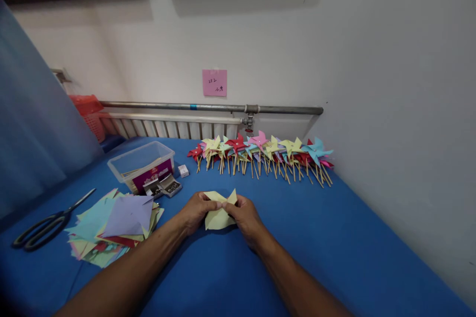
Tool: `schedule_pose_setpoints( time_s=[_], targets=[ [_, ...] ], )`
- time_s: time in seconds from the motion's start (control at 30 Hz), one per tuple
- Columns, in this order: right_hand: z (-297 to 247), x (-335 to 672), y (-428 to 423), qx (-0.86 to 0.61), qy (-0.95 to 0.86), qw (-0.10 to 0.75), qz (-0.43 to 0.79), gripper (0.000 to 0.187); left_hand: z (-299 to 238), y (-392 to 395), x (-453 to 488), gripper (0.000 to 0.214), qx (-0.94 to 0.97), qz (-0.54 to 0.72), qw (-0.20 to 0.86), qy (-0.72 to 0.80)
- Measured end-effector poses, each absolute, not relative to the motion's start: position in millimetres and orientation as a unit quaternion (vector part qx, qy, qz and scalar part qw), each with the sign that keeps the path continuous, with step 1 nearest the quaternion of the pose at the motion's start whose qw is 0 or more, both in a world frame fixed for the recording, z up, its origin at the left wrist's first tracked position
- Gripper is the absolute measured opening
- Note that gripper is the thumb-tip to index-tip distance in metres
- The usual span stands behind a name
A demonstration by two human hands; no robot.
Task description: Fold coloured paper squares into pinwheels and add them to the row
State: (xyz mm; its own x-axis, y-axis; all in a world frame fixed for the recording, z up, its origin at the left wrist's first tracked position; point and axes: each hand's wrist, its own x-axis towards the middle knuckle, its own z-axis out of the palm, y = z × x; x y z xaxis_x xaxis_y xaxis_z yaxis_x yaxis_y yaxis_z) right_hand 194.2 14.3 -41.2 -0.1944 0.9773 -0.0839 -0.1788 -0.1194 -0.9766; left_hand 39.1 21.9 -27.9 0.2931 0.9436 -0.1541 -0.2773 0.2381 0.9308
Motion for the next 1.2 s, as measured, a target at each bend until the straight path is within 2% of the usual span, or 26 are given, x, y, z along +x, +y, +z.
schedule_pose_setpoints(
  time_s=[0.2, 0.33, 0.5, 0.63, 0.73, 0.9, 1.2],
  targets=[
    [-37.8, 193.1, 11.8, -0.418, -0.475, 0.482, 0.607, 0.040, -30.0, 23.5, 40.3, 0.026, 0.428, 0.455, 0.671, 0.399],
    [-36.0, 193.4, 13.9, -0.431, -0.500, 0.509, 0.552, 0.046, -32.1, 26.8, 40.3, 0.025, 0.407, 0.472, 0.665, 0.413],
    [-37.5, 197.3, 13.6, -0.449, -0.635, 0.514, 0.363, 0.049, -29.8, 29.8, 39.1, 0.025, 0.367, 0.516, 0.664, 0.397],
    [-38.2, 199.2, 6.2, -0.412, -0.765, 0.454, 0.195, 0.048, -26.9, 31.0, 36.9, 0.020, 0.344, 0.537, 0.653, 0.409],
    [-40.1, 198.6, 1.9, -0.402, -0.807, 0.411, 0.135, 0.050, -27.9, 32.4, 35.5, 0.021, 0.337, 0.542, 0.659, 0.398],
    [-43.4, 196.3, 1.2, -0.415, -0.818, 0.387, 0.097, 0.047, -31.8, 34.0, 35.0, 0.020, 0.340, 0.543, 0.660, 0.391],
    [-41.4, 199.2, 3.7, -0.412, -0.818, 0.388, 0.104, 0.024, -34.7, 34.8, 34.7, 0.022, 0.348, 0.537, 0.651, 0.408]
  ],
)
